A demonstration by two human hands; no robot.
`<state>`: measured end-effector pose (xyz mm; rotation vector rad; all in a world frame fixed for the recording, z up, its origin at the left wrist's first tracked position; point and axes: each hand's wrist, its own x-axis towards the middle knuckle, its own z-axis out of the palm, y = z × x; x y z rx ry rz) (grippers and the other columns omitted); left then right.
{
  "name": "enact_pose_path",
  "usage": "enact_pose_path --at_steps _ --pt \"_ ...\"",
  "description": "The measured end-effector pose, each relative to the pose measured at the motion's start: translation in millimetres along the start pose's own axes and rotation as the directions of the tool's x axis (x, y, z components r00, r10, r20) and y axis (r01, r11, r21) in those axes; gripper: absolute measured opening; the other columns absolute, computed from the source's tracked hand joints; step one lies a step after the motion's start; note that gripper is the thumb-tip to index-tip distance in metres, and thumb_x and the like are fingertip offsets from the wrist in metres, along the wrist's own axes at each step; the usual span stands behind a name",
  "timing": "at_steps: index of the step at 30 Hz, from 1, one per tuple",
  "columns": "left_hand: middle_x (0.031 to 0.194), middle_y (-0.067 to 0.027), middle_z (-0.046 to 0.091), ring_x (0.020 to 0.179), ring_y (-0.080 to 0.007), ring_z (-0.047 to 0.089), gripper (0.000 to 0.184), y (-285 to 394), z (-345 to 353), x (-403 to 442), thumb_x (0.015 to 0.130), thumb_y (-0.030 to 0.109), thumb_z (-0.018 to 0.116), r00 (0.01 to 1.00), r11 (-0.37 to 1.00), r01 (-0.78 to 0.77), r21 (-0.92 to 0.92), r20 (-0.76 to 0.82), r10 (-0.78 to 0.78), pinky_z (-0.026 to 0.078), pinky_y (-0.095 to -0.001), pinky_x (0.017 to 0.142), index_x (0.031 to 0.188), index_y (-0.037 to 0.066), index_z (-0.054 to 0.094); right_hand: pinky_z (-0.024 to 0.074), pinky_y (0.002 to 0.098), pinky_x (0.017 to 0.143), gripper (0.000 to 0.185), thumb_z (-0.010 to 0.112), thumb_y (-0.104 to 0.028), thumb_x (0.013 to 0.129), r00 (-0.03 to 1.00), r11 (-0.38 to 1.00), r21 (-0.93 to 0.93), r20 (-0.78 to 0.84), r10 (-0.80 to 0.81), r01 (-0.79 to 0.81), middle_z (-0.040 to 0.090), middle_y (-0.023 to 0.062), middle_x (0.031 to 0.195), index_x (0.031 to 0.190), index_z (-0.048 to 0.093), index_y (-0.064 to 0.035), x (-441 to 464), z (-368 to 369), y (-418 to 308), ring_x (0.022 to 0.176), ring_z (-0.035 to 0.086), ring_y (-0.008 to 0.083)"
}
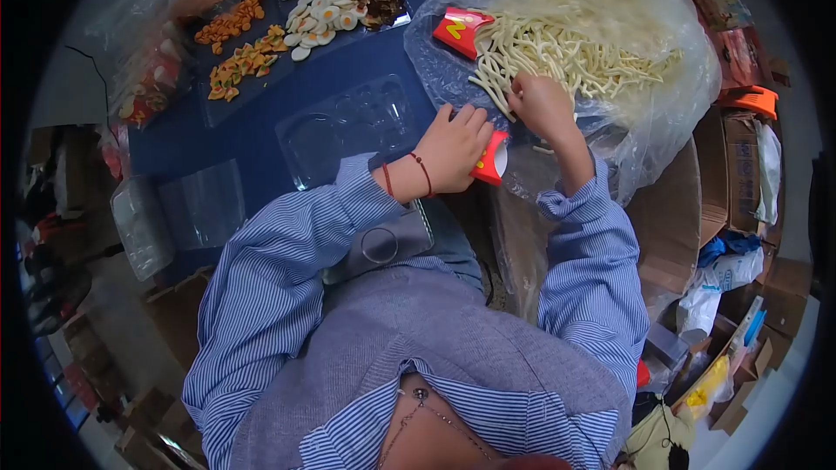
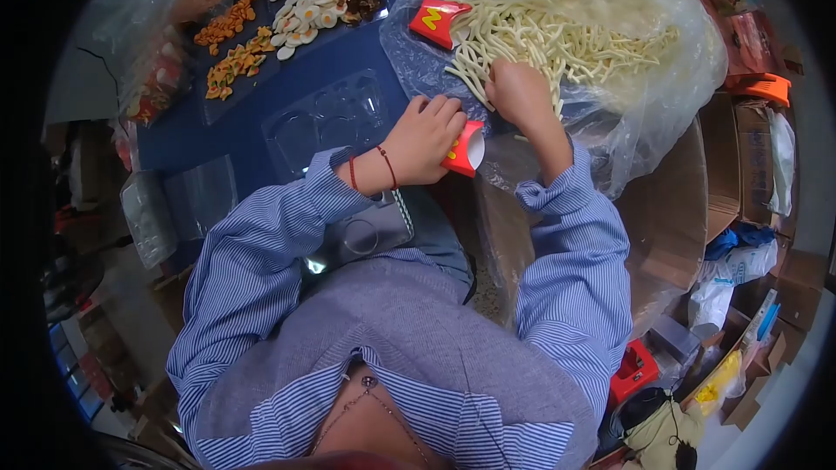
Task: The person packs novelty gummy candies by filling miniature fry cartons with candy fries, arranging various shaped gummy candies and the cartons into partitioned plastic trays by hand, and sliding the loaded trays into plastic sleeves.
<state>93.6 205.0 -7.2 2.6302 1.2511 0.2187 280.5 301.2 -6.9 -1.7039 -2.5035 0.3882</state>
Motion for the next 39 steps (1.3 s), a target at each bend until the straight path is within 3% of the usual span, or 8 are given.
enact_pose_path --at_steps 4,10,16,18,22,24,28,39 --pt "0.116 -0.0132 0.051 0.115 -0.0283 0.048 0.065 4 -4 -22 0.059 0.026 0.078 1.000 1.000 -0.001 -0.013 0.007 0.001 0.034 -0.0434 0.100 0.114 0.000 0.053 0.0512 0.0462 0.065 0.027 0.068 -0.030 0.081 0.996 0.974 0.223 0.067 -0.054 0.038 0.066 0.0186 0.074 0.084 0.065 -0.0033 -13 -8 -13 0.073 0.066 0.0364" --pt "0.119 -0.0146 0.051 0.117 -0.0296 0.047 0.066 9 -17 -35 0.061 0.027 0.078 0.999 0.999 -0.023 -0.032 0.032 0.024 0.031 -0.0485 0.106 0.115 -0.001 0.053 0.0503 0.0445 0.063 0.041 0.071 -0.044 0.081 1.000 1.000 -0.027 -0.004 0.000 0.000 0.067 0.0178 0.075 0.087 0.065 -0.0032 -13 2 -34 0.073 0.066 0.0356" --pt "0.121 -0.0166 0.051 0.118 -0.0303 0.047 0.063 -4 -16 -27 0.062 0.027 0.076 0.996 0.997 0.022 -0.074 -0.088 -0.028 0.035 -0.0463 0.100 0.115 0.001 0.054 0.0509 0.0436 0.066 0.036 0.070 -0.031 0.081 0.994 0.996 0.080 0.107 0.017 -0.026 0.068 0.0197 0.079 0.096 0.063 -0.0002 -9 1 -14 0.074 0.067 0.0353" --pt "0.119 -0.0166 0.051 0.116 -0.0305 0.047 0.063 -10 -6 -13 0.062 0.027 0.076 0.989 0.992 0.040 -0.120 -0.137 -0.057 0.037 -0.0446 0.096 0.115 0.002 0.054 0.0509 0.0420 0.066 0.025 0.065 -0.019 0.082 0.990 0.976 0.199 0.088 -0.111 0.092 0.066 0.0187 0.075 0.099 0.063 -0.0003 -16 -5 -9 0.074 0.066 0.0349" --pt "0.110 -0.0151 0.051 0.107 -0.0302 0.049 0.060 -13 6 1 0.062 0.030 0.075 0.975 0.979 0.170 -0.112 -0.123 -0.184 0.039 -0.0399 0.084 0.112 0.002 0.056 0.0517 0.0434 0.070 0.020 0.064 -0.016 0.080 1.000 0.969 0.245 -0.013 -0.026 0.028 0.067 0.0160 0.087 0.096 0.064 -0.0045 -19 -16 -13 0.080 0.066 0.0341" --pt "0.107 -0.0146 0.051 0.105 -0.0301 0.049 0.059 -9 9 1 0.061 0.031 0.075 0.972 0.979 0.179 -0.097 -0.140 -0.191 0.038 -0.0391 0.081 0.110 0.002 0.057 0.0517 0.0435 0.068 0.017 0.062 -0.012 0.080 0.954 0.975 -0.013 -0.201 -0.222 0.224 0.064 0.0137 0.089 0.096 0.065 -0.0071 -12 -8 -13 0.079 0.065 0.0338" --pt "0.108 -0.0150 0.052 0.105 -0.0303 0.049 0.056 2 -1 -5 0.061 0.031 0.075 0.966 0.958 0.243 -0.151 -0.056 -0.254 0.039 -0.0392 0.082 0.105 0.001 0.057 0.0506 0.0429 0.070 0.022 0.066 -0.013 0.079 0.972 0.971 -0.107 -0.080 -0.221 0.211 0.062 0.0109 0.093 0.101 0.065 -0.0093 11 0 -8 0.081 0.063 0.0334" --pt "0.115 -0.0187 0.052 0.111 -0.0323 0.048 0.054 18 -3 -27 0.061 0.029 0.073 0.992 0.960 0.123 -0.250 0.029 -0.120 0.039 -0.0402 0.087 0.104 -0.002 0.057 0.0509 0.0421 0.070 0.019 0.071 -0.013 0.079 0.980 0.907 0.375 -0.116 -0.160 0.192 0.059 0.0180 0.094 0.093 0.066 -0.0010 -34 26 -44 0.079 0.063 0.0362"
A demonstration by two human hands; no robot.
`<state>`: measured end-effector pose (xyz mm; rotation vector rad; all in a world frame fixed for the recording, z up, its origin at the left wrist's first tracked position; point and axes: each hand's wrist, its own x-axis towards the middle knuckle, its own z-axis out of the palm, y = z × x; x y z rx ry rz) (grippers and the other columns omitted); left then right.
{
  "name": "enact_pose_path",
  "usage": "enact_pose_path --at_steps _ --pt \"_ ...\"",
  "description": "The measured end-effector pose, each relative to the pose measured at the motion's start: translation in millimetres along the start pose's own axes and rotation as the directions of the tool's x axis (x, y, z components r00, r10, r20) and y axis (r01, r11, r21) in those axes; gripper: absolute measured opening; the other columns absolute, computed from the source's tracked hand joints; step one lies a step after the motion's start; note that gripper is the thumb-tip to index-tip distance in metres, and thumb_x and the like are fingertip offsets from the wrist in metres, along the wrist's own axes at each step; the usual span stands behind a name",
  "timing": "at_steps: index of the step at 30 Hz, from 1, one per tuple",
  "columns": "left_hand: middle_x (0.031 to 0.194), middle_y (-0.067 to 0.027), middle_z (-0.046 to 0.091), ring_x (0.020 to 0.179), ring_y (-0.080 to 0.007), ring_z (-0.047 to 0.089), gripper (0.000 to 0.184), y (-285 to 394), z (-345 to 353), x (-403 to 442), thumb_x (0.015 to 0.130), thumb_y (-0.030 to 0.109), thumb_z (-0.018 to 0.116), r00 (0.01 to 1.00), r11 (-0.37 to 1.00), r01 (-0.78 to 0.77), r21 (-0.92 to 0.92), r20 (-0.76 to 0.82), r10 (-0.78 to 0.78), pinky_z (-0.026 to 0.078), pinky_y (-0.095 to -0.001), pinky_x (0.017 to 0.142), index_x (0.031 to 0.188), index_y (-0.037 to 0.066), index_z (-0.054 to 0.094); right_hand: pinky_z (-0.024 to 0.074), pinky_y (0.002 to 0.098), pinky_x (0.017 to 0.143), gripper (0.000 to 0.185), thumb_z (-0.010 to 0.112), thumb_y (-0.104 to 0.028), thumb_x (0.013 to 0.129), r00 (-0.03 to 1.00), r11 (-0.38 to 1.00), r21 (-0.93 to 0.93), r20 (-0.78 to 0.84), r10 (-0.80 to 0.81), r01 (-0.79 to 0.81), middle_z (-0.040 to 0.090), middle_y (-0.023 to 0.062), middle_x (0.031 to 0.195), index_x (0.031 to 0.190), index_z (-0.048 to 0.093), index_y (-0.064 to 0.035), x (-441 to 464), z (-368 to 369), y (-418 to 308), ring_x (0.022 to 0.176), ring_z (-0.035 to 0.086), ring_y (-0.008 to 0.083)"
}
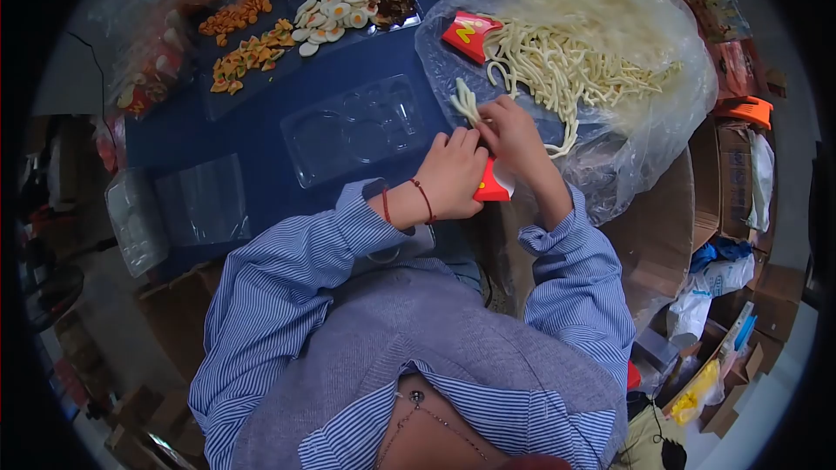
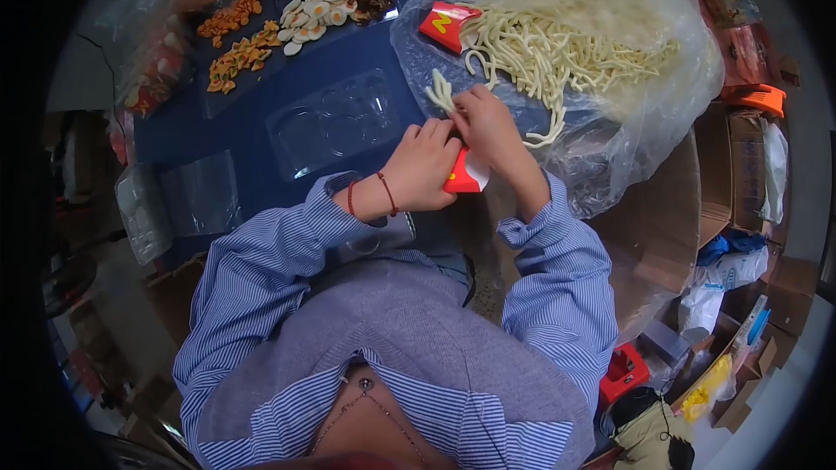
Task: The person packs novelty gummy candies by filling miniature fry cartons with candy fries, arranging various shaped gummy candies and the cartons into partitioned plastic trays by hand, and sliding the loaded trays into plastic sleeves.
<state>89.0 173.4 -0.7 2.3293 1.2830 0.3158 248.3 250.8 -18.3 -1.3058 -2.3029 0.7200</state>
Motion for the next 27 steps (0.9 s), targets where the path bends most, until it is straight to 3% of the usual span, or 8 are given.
enact_pose_path --at_steps 2,5,12,15,18,21,22,27 --pt "0.117 -0.0191 0.052 0.114 -0.0325 0.047 0.053 -4 -5 -7 0.062 0.028 0.073 0.999 0.999 -0.003 0.049 0.048 0.000 0.038 -0.0412 0.093 0.103 -0.002 0.058 0.0504 0.0391 0.068 0.016 0.067 -0.010 0.081 0.999 0.964 0.264 0.050 0.019 -0.032 0.062 0.0168 0.089 0.094 0.067 -0.0009 11 -9 -11 0.076 0.064 0.0325" --pt "0.119 -0.0197 0.051 0.119 -0.0331 0.045 0.054 -5 -7 -10 0.063 0.029 0.074 1.000 0.998 -0.019 0.061 0.013 0.018 0.034 -0.0443 0.101 0.105 -0.002 0.058 0.0512 0.0407 0.066 0.016 0.067 -0.015 0.082 0.960 0.997 -0.056 -0.277 0.037 -0.055 0.066 0.0149 0.081 0.094 0.068 -0.0035 41 -16 20 0.072 0.065 0.0325" --pt "0.123 -0.0204 0.050 0.126 -0.0343 0.042 0.057 12 -11 -16 0.064 0.028 0.075 0.998 0.994 -0.056 0.096 0.028 0.053 0.028 -0.0504 0.109 0.109 -0.002 0.058 0.0508 0.0459 0.067 0.021 0.067 -0.024 0.081 0.980 0.776 -0.601 -0.081 0.180 -0.192 0.068 0.0182 0.084 0.094 0.068 -0.0069 86 -20 36 0.079 0.066 0.0363" --pt "0.125 -0.0203 0.049 0.128 -0.0343 0.041 0.059 10 -21 -24 0.063 0.029 0.077 0.998 0.994 -0.059 0.095 -0.024 0.062 0.028 -0.0510 0.109 0.109 -0.002 0.057 0.0513 0.0403 0.063 0.019 0.068 -0.020 0.081 0.978 0.857 -0.492 0.050 0.202 -0.152 0.068 0.0147 0.077 0.093 0.067 -0.0051 81 -42 40 0.072 0.067 0.0282" --pt "0.127 -0.0199 0.049 0.129 -0.0343 0.040 0.060 6 -25 -31 0.063 0.029 0.078 0.998 0.995 -0.035 0.091 -0.042 0.039 0.027 -0.0517 0.110 0.110 -0.002 0.057 0.0481 0.0287 0.057 0.022 0.075 -0.019 0.077 0.980 0.944 0.267 0.098 0.174 -0.194 0.065 0.0061 0.070 0.088 0.068 -0.0021 65 -56 55 0.064 0.062 0.0127" --pt "0.127 -0.0197 0.048 0.130 -0.0342 0.039 0.061 4 -16 -32 0.063 0.029 0.078 0.996 0.995 -0.056 0.078 -0.063 0.061 0.027 -0.0520 0.110 0.111 -0.002 0.056 0.0483 0.0309 0.057 0.021 0.074 -0.019 0.078 0.939 0.899 0.276 0.145 0.311 -0.341 0.067 0.0087 0.070 0.088 0.069 -0.0014 47 -61 21 0.062 0.063 0.0162" --pt "0.127 -0.0195 0.048 0.130 -0.0340 0.039 0.061 3 -13 -31 0.063 0.029 0.078 0.997 0.995 -0.050 0.088 -0.059 0.055 0.026 -0.0519 0.110 0.111 -0.002 0.056 0.0508 0.0356 0.059 0.023 0.073 -0.023 0.078 0.947 0.947 0.055 -0.037 0.318 -0.316 0.068 0.0134 0.072 0.088 0.070 -0.0022 49 -58 41 0.062 0.065 0.0239" --pt "0.127 -0.0189 0.048 0.131 -0.0336 0.039 0.060 3 -11 -31 0.064 0.029 0.077 0.999 0.996 -0.022 0.085 -0.043 0.026 0.026 -0.0520 0.110 0.111 -0.002 0.056 0.0514 0.0396 0.062 0.028 0.071 -0.030 0.079 0.962 0.900 -0.342 -0.077 0.260 -0.271 0.067 0.0155 0.073 0.089 0.071 -0.0035 46 -36 44 0.066 0.066 0.0294"
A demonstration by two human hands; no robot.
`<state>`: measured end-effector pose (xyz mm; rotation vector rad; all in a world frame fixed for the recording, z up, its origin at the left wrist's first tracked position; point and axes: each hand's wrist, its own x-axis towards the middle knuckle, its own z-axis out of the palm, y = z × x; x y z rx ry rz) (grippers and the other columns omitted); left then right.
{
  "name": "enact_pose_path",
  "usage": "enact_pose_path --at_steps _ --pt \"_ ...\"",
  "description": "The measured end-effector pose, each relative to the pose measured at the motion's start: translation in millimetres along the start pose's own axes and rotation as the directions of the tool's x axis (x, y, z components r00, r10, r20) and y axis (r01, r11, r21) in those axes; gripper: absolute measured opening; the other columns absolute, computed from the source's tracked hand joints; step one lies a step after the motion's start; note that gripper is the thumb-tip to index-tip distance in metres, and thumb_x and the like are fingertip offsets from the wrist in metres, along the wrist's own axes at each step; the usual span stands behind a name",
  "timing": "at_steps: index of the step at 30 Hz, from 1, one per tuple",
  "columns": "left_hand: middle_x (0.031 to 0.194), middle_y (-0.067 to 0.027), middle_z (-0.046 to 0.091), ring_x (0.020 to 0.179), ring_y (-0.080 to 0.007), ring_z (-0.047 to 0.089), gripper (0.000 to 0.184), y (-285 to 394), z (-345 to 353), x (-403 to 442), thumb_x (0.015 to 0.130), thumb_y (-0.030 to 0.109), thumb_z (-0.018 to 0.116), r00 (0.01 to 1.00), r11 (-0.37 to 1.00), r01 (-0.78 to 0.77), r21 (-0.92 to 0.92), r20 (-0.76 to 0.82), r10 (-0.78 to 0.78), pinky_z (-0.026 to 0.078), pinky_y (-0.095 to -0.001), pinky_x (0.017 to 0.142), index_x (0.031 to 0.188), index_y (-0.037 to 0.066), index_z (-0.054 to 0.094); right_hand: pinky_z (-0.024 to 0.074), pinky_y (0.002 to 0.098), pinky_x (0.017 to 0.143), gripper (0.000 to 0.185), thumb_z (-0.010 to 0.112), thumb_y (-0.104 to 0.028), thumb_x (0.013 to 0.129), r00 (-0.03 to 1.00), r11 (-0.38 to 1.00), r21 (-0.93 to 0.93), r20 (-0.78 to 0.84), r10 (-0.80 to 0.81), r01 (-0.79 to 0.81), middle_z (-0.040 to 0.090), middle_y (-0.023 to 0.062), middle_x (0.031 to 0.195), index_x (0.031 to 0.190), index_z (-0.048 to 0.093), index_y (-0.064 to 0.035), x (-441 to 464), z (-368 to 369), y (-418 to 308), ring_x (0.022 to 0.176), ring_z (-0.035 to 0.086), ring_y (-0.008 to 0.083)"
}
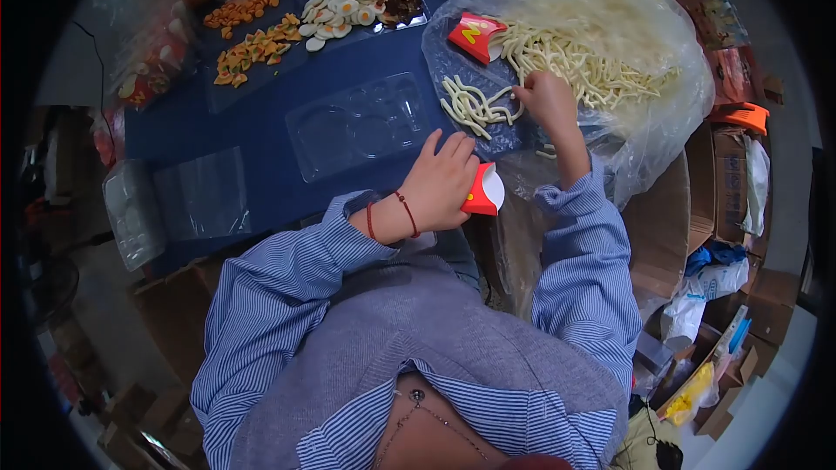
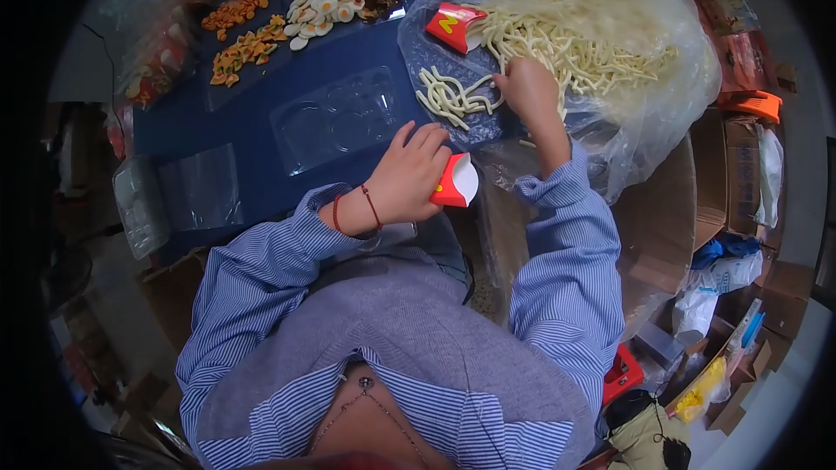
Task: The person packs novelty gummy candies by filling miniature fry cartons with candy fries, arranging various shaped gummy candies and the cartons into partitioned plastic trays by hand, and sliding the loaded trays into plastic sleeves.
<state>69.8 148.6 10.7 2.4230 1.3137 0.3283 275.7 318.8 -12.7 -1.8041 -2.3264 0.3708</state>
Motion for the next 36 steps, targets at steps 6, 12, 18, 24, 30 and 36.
enact_pose_path --at_steps 6,12,18,24,30,36 --pt "0.127 -0.0187 0.048 0.131 -0.0338 0.039 0.059 -2 -7 -5 0.064 0.029 0.078 1.000 1.000 0.005 0.009 -0.011 -0.005 0.025 -0.0523 0.111 0.111 -0.001 0.056 0.0510 0.0457 0.067 0.016 0.067 -0.020 0.080 0.984 0.952 0.295 0.128 -0.120 0.078 0.068 0.0157 0.080 0.088 0.070 -0.0065 -10 -23 -16 0.076 0.066 0.0358" --pt "0.128 -0.0204 0.049 0.130 -0.0337 0.039 0.060 -2 -2 -4 0.063 0.032 0.077 0.999 0.999 -0.041 0.011 -0.032 0.042 0.025 -0.0525 0.110 0.108 -0.002 0.057 0.0522 0.0417 0.067 0.018 0.066 -0.020 0.082 0.986 0.948 -0.273 0.078 -0.147 0.163 0.068 0.0161 0.082 0.093 0.070 -0.0063 -5 -10 -10 0.076 0.066 0.0349" --pt "0.127 -0.0203 0.049 0.130 -0.0338 0.039 0.062 0 -2 -7 0.063 0.032 0.078 0.999 0.999 -0.040 0.006 -0.031 0.041 0.025 -0.0526 0.111 0.110 -0.002 0.057 0.0520 0.0440 0.067 0.018 0.065 -0.023 0.083 0.987 0.983 0.153 -0.135 -0.084 0.104 0.068 0.0158 0.078 0.090 0.071 -0.0077 21 7 -17 0.075 0.067 0.0348" --pt "0.128 -0.0186 0.049 0.130 -0.0339 0.040 0.060 -4 -14 -17 0.065 0.028 0.077 0.999 1.000 0.011 -0.013 -0.035 -0.012 0.027 -0.0491 0.111 0.112 -0.001 0.056 0.0527 0.0453 0.068 0.019 0.069 -0.027 0.078 0.992 0.995 -0.029 0.087 -0.091 0.094 0.069 0.0161 0.079 0.083 0.071 -0.0089 18 -23 -26 0.076 0.067 0.0343" --pt "0.126 -0.0187 0.049 0.127 -0.0343 0.042 0.059 -10 -16 -11 0.063 0.024 0.077 0.991 0.997 0.041 -0.063 -0.121 -0.049 0.029 -0.0464 0.109 0.112 -0.001 0.054 0.0508 0.0446 0.065 0.021 0.071 -0.029 0.076 0.999 0.975 -0.223 0.033 0.007 0.000 0.068 0.0156 0.076 0.079 0.069 -0.0087 23 -17 -13 0.073 0.066 0.0335" --pt "0.124 -0.0190 0.050 0.125 -0.0330 0.043 0.062 -13 -15 -21 0.062 0.029 0.077 0.986 0.998 0.053 -0.039 -0.154 -0.059 0.030 -0.0478 0.109 0.111 -0.001 0.054 0.0518 0.0468 0.065 0.017 0.065 -0.024 0.077 0.998 0.965 -0.263 -0.042 -0.037 0.024 0.068 0.0166 0.077 0.080 0.067 -0.0076 20 0 -14 0.074 0.067 0.0354"
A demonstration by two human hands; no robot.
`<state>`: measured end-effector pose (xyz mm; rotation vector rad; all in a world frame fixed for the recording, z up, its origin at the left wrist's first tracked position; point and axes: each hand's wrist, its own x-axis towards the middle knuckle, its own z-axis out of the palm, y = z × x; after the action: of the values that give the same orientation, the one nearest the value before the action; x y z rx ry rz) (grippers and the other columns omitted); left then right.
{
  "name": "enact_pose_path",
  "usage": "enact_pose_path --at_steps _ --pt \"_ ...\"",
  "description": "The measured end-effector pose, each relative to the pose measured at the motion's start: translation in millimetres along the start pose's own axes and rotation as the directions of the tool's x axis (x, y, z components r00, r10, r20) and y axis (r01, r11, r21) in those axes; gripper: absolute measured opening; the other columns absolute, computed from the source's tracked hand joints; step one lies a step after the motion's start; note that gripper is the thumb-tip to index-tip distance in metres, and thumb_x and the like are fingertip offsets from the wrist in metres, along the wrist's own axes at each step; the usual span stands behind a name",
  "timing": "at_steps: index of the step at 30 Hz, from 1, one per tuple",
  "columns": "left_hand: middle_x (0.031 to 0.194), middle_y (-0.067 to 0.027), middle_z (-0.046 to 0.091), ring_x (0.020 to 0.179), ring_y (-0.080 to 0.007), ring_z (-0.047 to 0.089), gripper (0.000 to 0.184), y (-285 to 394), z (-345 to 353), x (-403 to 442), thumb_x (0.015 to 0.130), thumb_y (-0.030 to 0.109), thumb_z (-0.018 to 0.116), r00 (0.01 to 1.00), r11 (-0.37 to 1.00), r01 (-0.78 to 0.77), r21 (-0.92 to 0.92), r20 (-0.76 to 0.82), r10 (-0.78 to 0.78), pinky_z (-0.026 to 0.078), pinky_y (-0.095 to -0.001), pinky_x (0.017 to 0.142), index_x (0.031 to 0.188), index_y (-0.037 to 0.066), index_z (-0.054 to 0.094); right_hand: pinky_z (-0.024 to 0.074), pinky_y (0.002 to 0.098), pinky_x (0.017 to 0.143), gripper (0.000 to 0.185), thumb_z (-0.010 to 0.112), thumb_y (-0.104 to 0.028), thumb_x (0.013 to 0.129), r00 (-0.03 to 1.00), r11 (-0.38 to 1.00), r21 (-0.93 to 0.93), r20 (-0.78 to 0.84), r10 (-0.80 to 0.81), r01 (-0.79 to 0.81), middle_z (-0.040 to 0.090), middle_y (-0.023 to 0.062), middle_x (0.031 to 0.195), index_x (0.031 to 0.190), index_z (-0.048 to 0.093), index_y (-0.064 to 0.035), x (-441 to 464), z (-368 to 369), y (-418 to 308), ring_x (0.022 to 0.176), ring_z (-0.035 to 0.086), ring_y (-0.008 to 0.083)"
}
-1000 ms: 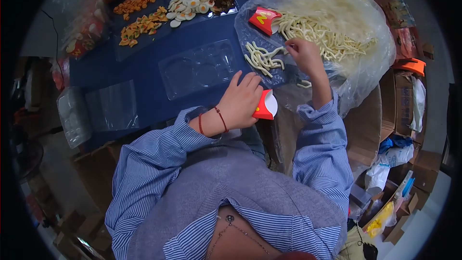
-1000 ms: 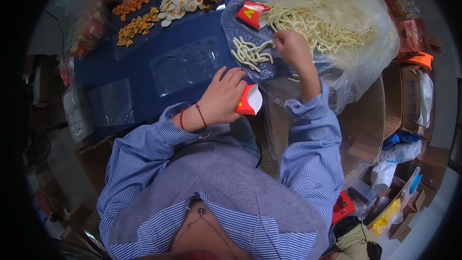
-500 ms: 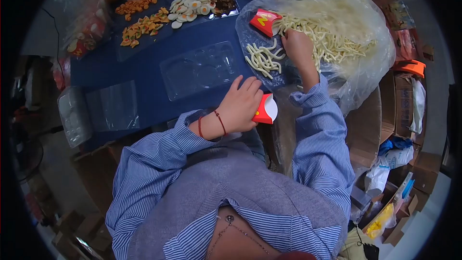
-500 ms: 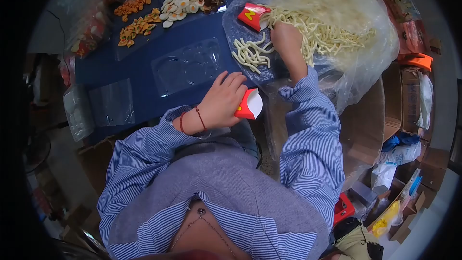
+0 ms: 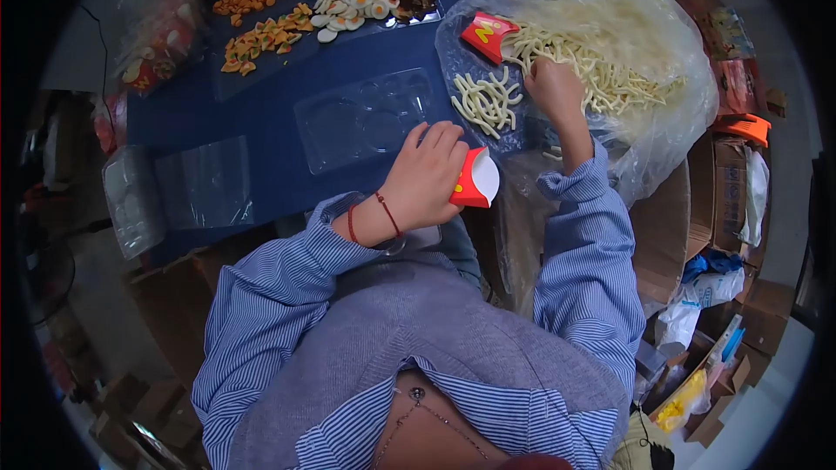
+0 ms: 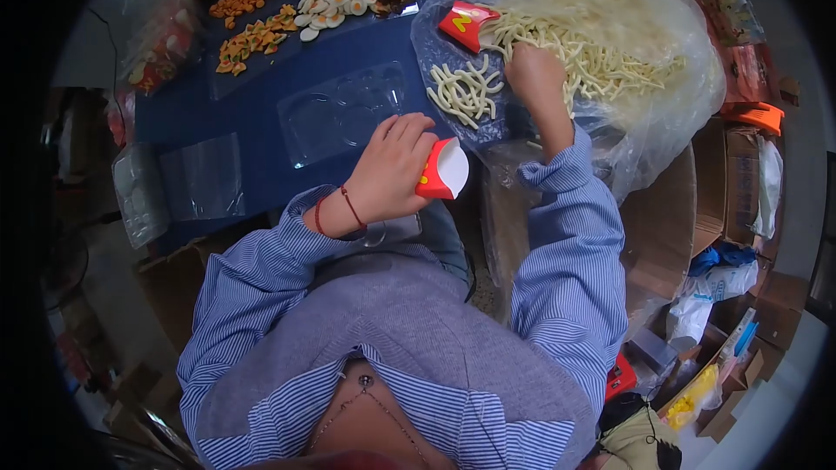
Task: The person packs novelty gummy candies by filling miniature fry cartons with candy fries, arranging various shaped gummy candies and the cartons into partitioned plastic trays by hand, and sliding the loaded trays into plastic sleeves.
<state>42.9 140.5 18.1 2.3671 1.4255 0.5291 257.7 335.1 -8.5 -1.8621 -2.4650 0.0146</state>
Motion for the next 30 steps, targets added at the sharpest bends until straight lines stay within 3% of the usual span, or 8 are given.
enact_pose_path --at_steps 8,10,11,15,16,18,23,30 --pt "0.125 -0.0192 0.050 0.126 -0.0335 0.043 0.061 -2 -8 -20 0.063 0.027 0.077 0.998 0.997 0.047 -0.059 -0.034 -0.049 0.029 -0.0467 0.109 0.112 -0.001 0.053 0.0520 0.0450 0.068 0.018 0.065 -0.025 0.080 0.995 0.984 0.151 0.036 0.095 -0.099 0.069 0.0141 0.079 0.087 0.069 -0.0098 -23 -45 12 0.076 0.067 0.0342" --pt "0.125 -0.0192 0.050 0.127 -0.0336 0.043 0.062 1 -7 -20 0.063 0.027 0.078 0.999 0.997 0.044 -0.060 -0.021 -0.045 0.029 -0.0467 0.109 0.112 -0.001 0.053 0.0522 0.0439 0.070 0.018 0.068 -0.027 0.080 0.975 0.945 0.303 0.138 -0.174 0.126 0.068 0.0134 0.078 0.086 0.069 -0.0096 -31 -49 -9 0.080 0.066 0.0337" --pt "0.125 -0.0192 0.050 0.127 -0.0336 0.043 0.062 2 -8 -19 0.063 0.026 0.078 0.999 0.997 0.041 -0.058 -0.015 -0.042 0.029 -0.0467 0.109 0.112 -0.001 0.053 0.0524 0.0428 0.074 0.030 0.072 -0.033 0.079 0.943 0.949 0.218 0.193 -0.271 0.228 0.065 0.0166 0.095 0.093 0.067 -0.0068 -28 -35 -9 0.089 0.065 0.0344" --pt "0.124 -0.0199 0.050 0.124 -0.0362 0.045 0.060 2 -11 -19 0.064 0.022 0.076 0.997 0.997 0.040 -0.064 -0.057 -0.044 0.033 -0.0451 0.107 0.113 -0.002 0.053 0.0531 0.0420 0.075 0.071 0.073 -0.052 0.074 0.916 0.915 0.210 0.139 -0.378 0.345 0.049 0.0217 0.119 0.121 0.052 -0.0025 -43 -20 -39 0.097 0.061 0.0374" --pt "0.121 -0.0193 0.051 0.120 -0.0356 0.047 0.060 -1 -13 -19 0.064 0.022 0.077 0.996 0.997 0.053 -0.062 -0.074 -0.057 0.035 -0.0437 0.103 0.113 -0.002 0.053 0.0531 0.0420 0.075 0.071 0.073 -0.052 0.074 0.913 0.912 0.213 0.139 -0.383 0.351 0.049 0.0217 0.119 0.121 0.052 -0.0025 -47 -13 -42 0.097 0.061 0.0374" --pt "0.119 -0.0188 0.051 0.116 -0.0351 0.049 0.061 -5 -17 -16 0.063 0.023 0.077 0.994 0.996 0.066 -0.060 -0.088 -0.071 0.038 -0.0424 0.099 0.113 -0.002 0.053 0.0531 0.0422 0.072 0.071 0.072 -0.053 0.075 0.872 0.876 0.027 -0.115 -0.475 0.481 0.050 0.0204 0.114 0.122 0.050 -0.0043 -56 8 -45 0.096 0.059 0.0365" --pt "0.102 -0.0106 0.053 0.098 -0.0264 0.053 0.064 -18 -37 0 0.061 0.034 0.082 0.963 0.975 0.207 0.080 -0.189 -0.189 0.041 -0.0362 0.078 0.109 0.002 0.053 0.0524 0.0409 0.064 0.064 0.071 -0.053 0.074 0.887 0.890 0.042 -0.125 -0.445 0.453 0.050 0.0187 0.110 0.115 0.053 -0.0073 -60 21 -57 0.088 0.058 0.0333" --pt "0.100 -0.0105 0.053 0.097 -0.0259 0.054 0.065 -40 -49 4 0.064 0.038 0.081 0.934 0.932 0.304 0.196 -0.255 -0.251 0.043 -0.0370 0.079 0.110 0.002 0.052 0.0507 0.0407 0.060 0.033 0.066 -0.034 0.084 0.902 0.897 0.160 -0.211 -0.376 0.412 0.054 0.0146 0.097 0.098 0.054 -0.0064 -64 34 -75 0.078 0.059 0.0329"
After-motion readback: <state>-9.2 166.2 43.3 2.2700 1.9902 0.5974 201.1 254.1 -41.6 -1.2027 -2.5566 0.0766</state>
